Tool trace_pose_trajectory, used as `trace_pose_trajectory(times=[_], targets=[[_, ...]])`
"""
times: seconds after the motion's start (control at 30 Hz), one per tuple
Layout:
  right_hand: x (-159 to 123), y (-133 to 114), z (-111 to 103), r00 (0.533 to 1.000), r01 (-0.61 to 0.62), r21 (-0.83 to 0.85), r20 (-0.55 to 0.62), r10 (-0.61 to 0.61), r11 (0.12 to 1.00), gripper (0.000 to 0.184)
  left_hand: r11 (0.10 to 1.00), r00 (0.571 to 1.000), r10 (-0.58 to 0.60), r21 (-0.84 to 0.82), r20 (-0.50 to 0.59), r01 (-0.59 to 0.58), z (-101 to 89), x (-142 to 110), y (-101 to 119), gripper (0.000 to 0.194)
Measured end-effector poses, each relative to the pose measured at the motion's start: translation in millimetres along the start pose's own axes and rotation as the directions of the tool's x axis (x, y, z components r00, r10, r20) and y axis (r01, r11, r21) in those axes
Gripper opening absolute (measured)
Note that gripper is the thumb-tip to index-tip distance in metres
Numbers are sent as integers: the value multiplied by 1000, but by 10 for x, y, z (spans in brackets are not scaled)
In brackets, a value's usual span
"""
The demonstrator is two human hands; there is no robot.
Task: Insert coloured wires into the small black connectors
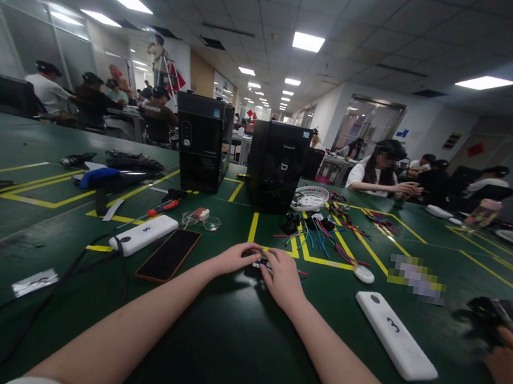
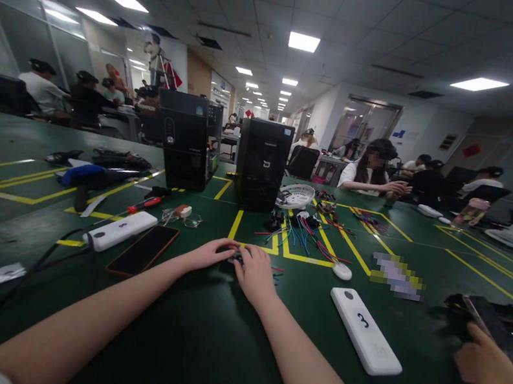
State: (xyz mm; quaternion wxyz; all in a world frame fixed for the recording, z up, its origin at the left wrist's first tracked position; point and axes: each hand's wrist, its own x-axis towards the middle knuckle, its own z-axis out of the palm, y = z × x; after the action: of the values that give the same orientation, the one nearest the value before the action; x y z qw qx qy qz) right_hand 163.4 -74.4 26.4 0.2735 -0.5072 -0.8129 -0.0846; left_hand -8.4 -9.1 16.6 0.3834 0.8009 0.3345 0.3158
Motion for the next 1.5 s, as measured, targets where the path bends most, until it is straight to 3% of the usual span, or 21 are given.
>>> trace_pose_trajectory(times=[0.1,0.2,0.33,0.73,1.0,1.13,1.4,1.5], targets=[[-1,16,-5,1000,11,13,-13,-11,1000,26,1000,996,7,30,87,-9,-55,-20,0,53],[2,20,-3,999,49,15,-2,-49,999,22,997,992,7,69,127,-16,-86,-10,-40,55],[12,7,13,997,77,10,6,-77,997,21,987,995,21,154,100,-37,-51,22,-101,44],[26,35,91,997,-78,82,-8,79,994,15,978,997,0,206,78,-16,-12,24,-125,40],[-10,28,73,991,109,12,-76,-108,994,26,973,997,33,228,65,-48,-9,18,-95,38],[12,-5,109,982,160,-33,-92,-163,986,19,963,995,69,255,78,-87,-9,19,-105,36],[42,-50,152,979,154,9,-135,-151,988,12,956,992,81,274,91,-104,-11,31,-124,36],[45,-35,145,979,101,43,-181,-91,994,12,956,992,79,274,93,-102,-16,31,-118,38]])
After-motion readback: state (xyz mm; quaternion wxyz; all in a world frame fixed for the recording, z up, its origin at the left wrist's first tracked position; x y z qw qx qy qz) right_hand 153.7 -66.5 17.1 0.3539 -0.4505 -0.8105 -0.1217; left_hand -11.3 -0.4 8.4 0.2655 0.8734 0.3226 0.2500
